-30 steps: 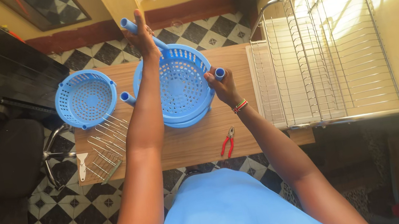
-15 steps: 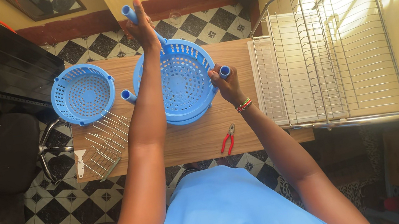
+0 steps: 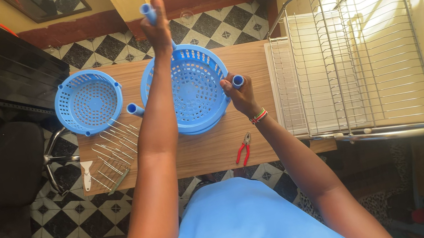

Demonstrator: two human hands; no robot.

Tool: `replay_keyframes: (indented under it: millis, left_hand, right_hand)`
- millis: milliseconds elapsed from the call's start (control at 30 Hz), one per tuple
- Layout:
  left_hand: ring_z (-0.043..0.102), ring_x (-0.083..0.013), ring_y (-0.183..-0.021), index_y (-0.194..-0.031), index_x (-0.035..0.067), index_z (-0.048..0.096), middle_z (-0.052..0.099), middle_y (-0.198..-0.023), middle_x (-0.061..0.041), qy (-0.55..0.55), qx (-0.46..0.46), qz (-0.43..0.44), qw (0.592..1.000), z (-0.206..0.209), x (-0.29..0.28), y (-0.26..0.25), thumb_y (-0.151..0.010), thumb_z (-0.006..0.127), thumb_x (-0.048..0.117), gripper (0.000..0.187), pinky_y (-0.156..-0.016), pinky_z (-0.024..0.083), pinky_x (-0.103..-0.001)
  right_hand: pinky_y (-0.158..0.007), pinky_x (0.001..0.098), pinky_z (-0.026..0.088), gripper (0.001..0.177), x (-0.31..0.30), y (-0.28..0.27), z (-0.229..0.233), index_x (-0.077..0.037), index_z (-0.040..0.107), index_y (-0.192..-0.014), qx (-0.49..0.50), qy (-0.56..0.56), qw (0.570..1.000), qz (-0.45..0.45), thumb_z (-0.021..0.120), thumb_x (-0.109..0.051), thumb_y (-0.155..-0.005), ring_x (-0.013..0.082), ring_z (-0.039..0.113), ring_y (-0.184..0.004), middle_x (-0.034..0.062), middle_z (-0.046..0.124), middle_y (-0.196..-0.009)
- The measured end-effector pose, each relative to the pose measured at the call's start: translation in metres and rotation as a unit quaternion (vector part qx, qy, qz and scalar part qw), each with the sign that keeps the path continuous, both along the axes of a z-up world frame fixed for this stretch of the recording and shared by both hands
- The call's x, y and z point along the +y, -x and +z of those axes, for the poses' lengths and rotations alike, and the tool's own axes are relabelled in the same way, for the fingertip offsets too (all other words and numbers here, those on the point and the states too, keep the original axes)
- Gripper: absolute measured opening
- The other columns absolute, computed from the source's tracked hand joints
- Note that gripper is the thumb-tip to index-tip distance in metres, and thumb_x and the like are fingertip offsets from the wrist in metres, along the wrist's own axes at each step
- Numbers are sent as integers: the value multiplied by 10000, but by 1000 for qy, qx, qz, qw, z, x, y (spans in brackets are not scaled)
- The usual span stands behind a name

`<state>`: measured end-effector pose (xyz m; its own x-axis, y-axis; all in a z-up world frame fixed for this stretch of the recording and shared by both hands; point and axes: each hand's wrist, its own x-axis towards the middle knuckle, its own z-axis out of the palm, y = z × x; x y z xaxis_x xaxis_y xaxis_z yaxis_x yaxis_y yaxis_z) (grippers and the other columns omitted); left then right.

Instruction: The person assembles a three-tier blue plastic storage unit by inserting rods into basket bases and stacking them. They then handle two orange plastic baskets, inserting rods into their bases and placing them on the table.

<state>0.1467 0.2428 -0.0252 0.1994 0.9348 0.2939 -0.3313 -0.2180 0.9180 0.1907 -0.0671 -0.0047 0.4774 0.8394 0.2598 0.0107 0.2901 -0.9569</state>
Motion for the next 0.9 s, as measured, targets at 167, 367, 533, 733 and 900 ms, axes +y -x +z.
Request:
replay_keyframes:
  millis: [167, 367, 533, 733, 900]
  left_hand:
    - [365, -39, -489, -576, 118, 436, 410, -517, 71, -94, 53, -37, 994, -11, -6, -13, -1024, 674, 329, 550, -474, 232, -295]
    - [370, -47, -519, -596, 126, 438, 414, -546, 60, -108, 37, -47, 992, -16, -4, -3, -1028, 694, 304, 533, -483, 266, -295]
    - [375, -50, -442, -590, 139, 450, 422, -507, 60, -32, 32, -111, 993, -20, -2, 1, -985, 693, 326, 500, -430, 268, -273]
    - [432, -68, -483, -651, 128, 475, 446, -553, 46, -30, 95, -66, 993, -15, -7, 0, -1006, 672, 390, 483, -459, 337, -279]
    - [653, -180, -705, -906, 38, 612, 625, -767, -73, -25, 191, 36, 981, -17, -19, 7, -906, 710, 380, 356, -638, 541, -341]
  right_hand:
    - [-586, 237, 410, 264, 10, 28, 15, -56, 581, -838, -40, 6, 978, -203, 658, -229, -1022, 41, 494, -671, -37, 568, -732]
    - [-553, 257, 379, 380, 13, 42, 8, -56, 544, -755, -70, 0, 966, -250, 647, -286, -1040, 51, 464, -629, -49, 522, -666]
    - [-504, 259, 303, 428, 3, -5, -3, -101, 448, -665, -118, 75, 990, -8, 642, -225, -1025, 50, 374, -555, -61, 422, -588]
    - [-487, 228, 306, 409, 11, -12, -8, -122, 428, -677, -1, 40, 996, 75, 654, -191, -1011, 30, 386, -550, -70, 443, -614]
    - [-493, 225, 337, 362, 18, -9, -10, -132, 470, -696, -9, 20, 999, 49, 662, -195, -996, 21, 409, -558, -76, 461, -638]
